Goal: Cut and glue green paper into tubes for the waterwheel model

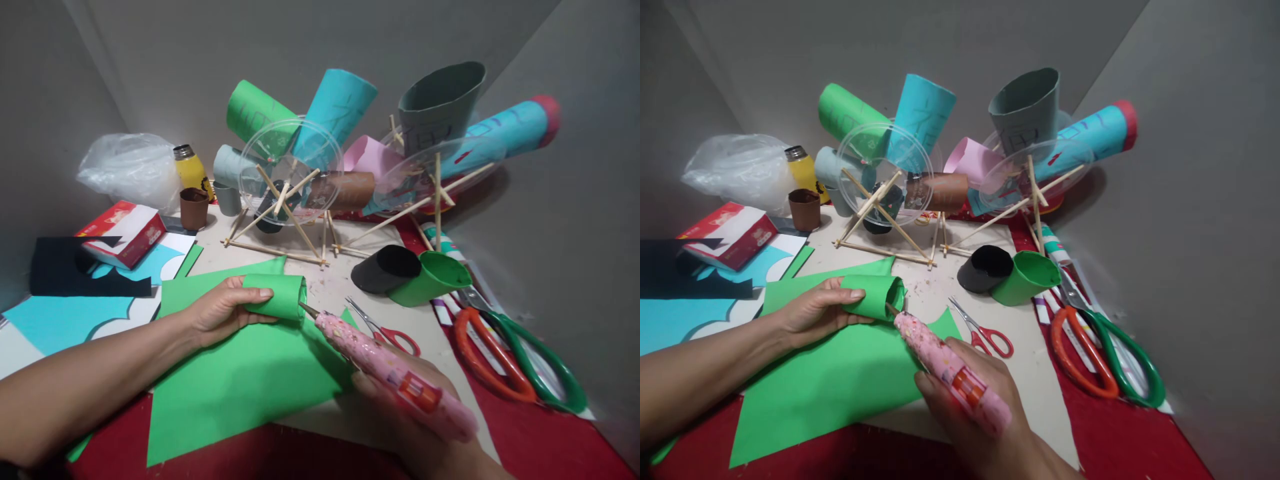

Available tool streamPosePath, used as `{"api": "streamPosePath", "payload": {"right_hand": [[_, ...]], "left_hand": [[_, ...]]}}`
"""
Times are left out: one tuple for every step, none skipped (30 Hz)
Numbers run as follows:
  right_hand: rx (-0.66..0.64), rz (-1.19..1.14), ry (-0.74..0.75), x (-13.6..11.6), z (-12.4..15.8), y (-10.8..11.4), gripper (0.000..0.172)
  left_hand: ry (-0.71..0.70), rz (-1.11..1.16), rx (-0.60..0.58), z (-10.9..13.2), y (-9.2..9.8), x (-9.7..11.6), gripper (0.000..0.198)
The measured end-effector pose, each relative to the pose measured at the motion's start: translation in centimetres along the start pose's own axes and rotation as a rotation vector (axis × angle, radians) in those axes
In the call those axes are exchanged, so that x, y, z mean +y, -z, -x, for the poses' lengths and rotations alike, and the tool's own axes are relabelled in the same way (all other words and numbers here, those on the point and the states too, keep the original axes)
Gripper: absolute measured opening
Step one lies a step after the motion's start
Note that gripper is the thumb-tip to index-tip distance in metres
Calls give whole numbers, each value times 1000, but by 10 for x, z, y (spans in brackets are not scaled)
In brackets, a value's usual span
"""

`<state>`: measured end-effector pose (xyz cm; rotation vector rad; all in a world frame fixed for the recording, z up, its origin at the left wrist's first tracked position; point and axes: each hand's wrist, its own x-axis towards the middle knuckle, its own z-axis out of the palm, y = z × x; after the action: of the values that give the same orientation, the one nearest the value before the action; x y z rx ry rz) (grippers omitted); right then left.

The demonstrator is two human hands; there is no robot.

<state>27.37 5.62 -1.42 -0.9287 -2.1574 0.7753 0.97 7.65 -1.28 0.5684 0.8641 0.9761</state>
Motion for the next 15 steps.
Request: {"api": "streamPosePath", "payload": {"right_hand": [[8, -2, 13, 0, 0, 0, 38], [19, -6, 25, 1, 0, 1, 38], [16, -9, 34, 1, 0, 1, 38], [12, -12, 44, 1, 0, 1, 38], [4, -16, 53, 1, 0, 0, 39], [-1, -24, 57, 1, -1, 0, 39], [1, -34, 54, 0, -1, 0, 40], [10, -43, 46, 0, -1, 0, 40], [20, -50, 41, -1, -1, 0, 39], [23, -55, 40, -2, -1, -1, 39], [19, -56, 41, -2, -1, -1, 39], [19, -56, 45, -3, -2, -1, 38], [24, -56, 51, -3, -2, -1, 38], [30, -56, 57, -4, -2, -1, 38], [34, -55, 61, -4, -2, -1, 38]], "left_hand": [[1, -1, 1, 0, 0, 0, 23], [1, -1, -3, 0, 0, 0, 23], [2, 0, -12, 0, 0, 0, 23], [2, 2, -22, 0, 0, 0, 23], [1, 3, -30, 0, -1, -1, 23], [1, 3, -34, 0, -1, -1, 23], [2, 2, -33, 0, -1, -1, 24], [3, 1, -29, 0, -1, -1, 24], [5, -1, -26, 0, -1, -1, 25], [5, -2, -24, 0, -1, 0, 26], [5, -4, -23, 1, -1, 0, 27], [6, -6, -25, 1, -1, 0, 28], [5, -9, -24, 1, -1, 0, 29], [5, -13, -23, 1, -1, 0, 30], [5, -18, -21, 1, -1, 0, 30]]}}
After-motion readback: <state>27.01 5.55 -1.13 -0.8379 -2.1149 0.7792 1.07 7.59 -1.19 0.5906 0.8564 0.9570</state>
